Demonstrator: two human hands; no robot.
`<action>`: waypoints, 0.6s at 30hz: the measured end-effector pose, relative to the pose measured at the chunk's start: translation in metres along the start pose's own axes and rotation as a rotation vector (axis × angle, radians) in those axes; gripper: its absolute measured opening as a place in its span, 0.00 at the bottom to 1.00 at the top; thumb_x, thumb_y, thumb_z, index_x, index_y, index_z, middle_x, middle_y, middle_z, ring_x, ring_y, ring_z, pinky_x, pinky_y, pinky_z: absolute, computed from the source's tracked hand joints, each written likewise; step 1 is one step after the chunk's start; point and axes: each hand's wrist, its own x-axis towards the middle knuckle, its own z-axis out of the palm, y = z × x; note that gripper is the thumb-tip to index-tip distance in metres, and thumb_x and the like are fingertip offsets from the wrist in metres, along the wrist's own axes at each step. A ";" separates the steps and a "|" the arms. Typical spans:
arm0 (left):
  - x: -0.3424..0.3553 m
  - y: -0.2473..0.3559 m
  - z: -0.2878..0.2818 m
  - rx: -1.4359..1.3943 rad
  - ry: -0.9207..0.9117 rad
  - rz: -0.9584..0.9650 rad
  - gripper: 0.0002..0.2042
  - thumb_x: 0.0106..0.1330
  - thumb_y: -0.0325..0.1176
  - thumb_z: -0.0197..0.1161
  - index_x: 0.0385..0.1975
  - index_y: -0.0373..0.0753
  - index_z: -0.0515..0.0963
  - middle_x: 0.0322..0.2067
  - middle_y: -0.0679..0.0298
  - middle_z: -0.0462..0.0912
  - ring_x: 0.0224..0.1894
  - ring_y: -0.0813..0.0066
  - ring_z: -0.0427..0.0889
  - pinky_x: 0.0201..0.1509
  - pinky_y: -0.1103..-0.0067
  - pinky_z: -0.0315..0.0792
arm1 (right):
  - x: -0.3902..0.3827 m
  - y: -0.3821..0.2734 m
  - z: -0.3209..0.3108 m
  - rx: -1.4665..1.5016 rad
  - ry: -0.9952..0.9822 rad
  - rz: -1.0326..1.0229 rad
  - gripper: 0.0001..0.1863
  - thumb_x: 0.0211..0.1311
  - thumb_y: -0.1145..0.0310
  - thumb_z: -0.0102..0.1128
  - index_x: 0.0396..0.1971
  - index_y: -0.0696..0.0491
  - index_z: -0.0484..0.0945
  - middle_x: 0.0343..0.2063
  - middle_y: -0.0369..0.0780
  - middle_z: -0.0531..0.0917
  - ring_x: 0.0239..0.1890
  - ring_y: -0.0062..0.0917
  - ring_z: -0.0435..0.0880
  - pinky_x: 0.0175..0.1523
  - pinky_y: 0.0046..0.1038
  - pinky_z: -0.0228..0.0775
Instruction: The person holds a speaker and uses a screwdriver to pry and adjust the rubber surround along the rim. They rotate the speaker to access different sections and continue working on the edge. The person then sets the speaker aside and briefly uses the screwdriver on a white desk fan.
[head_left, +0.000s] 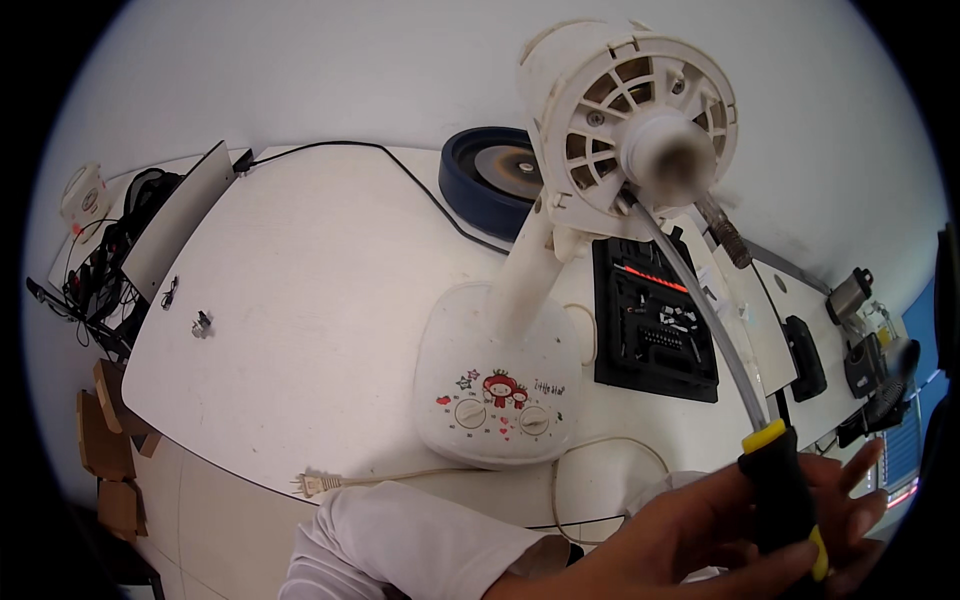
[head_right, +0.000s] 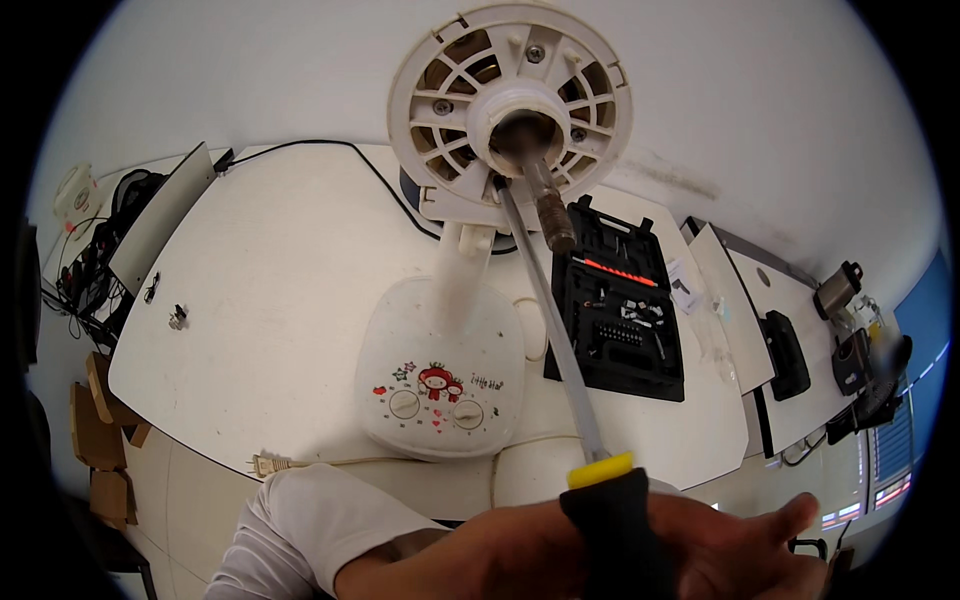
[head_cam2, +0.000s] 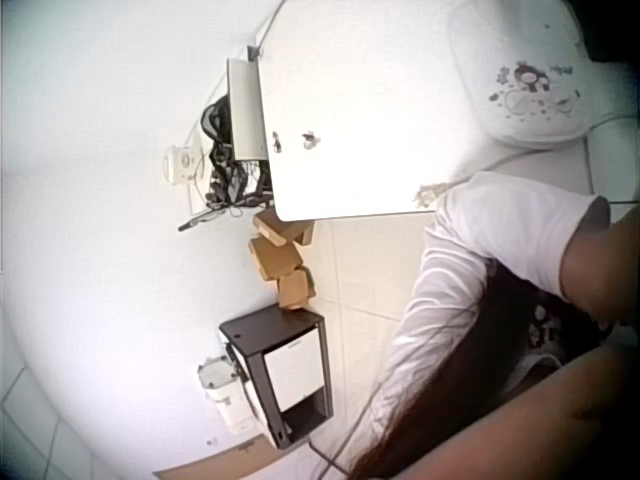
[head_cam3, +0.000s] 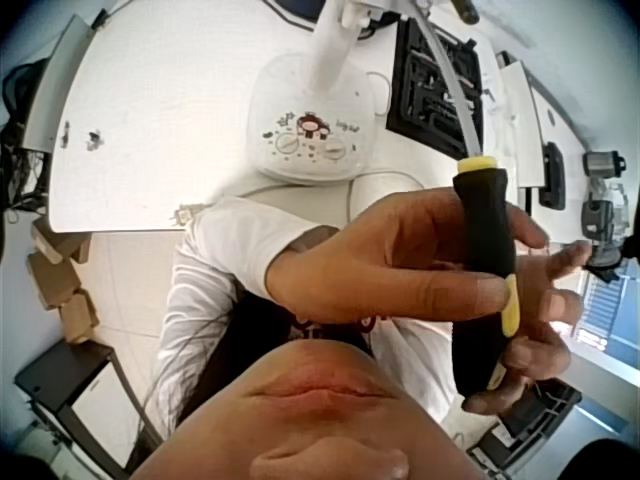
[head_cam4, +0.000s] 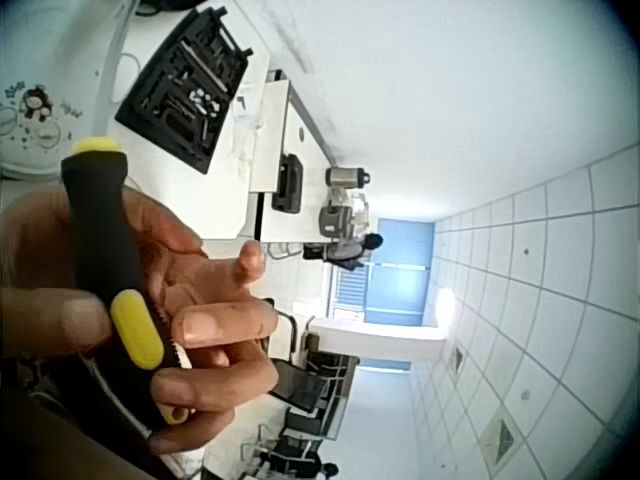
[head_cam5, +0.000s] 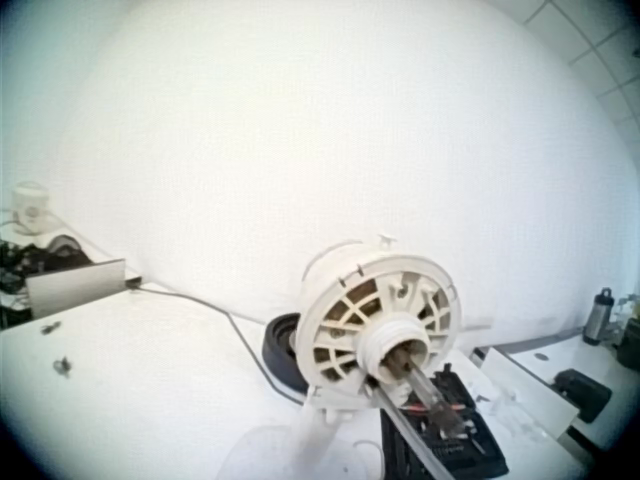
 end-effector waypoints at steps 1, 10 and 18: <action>-0.001 0.006 0.004 0.127 0.059 -0.031 0.22 0.68 0.27 0.62 0.60 0.36 0.64 0.47 0.53 0.78 0.55 0.66 0.75 0.55 0.71 0.74 | 0.001 0.000 0.000 -0.012 -0.002 -0.005 0.25 0.55 0.57 0.71 0.53 0.26 0.74 0.53 0.29 0.67 0.59 0.26 0.65 0.65 0.40 0.58; -0.006 0.028 0.004 0.671 0.315 -0.098 0.26 0.66 0.30 0.67 0.60 0.33 0.63 0.46 0.59 0.79 0.52 0.74 0.78 0.55 0.76 0.73 | 0.007 -0.001 -0.007 -0.194 -0.073 -0.106 0.28 0.52 0.56 0.75 0.53 0.25 0.74 0.53 0.31 0.65 0.58 0.26 0.65 0.64 0.40 0.57; -0.009 0.028 0.001 0.586 0.187 -0.127 0.23 0.69 0.34 0.65 0.60 0.34 0.68 0.49 0.58 0.80 0.53 0.72 0.77 0.59 0.74 0.70 | 0.012 0.011 0.027 0.388 0.269 -0.372 0.27 0.46 0.78 0.74 0.43 0.31 0.79 0.44 0.21 0.77 0.59 0.18 0.69 0.66 0.41 0.54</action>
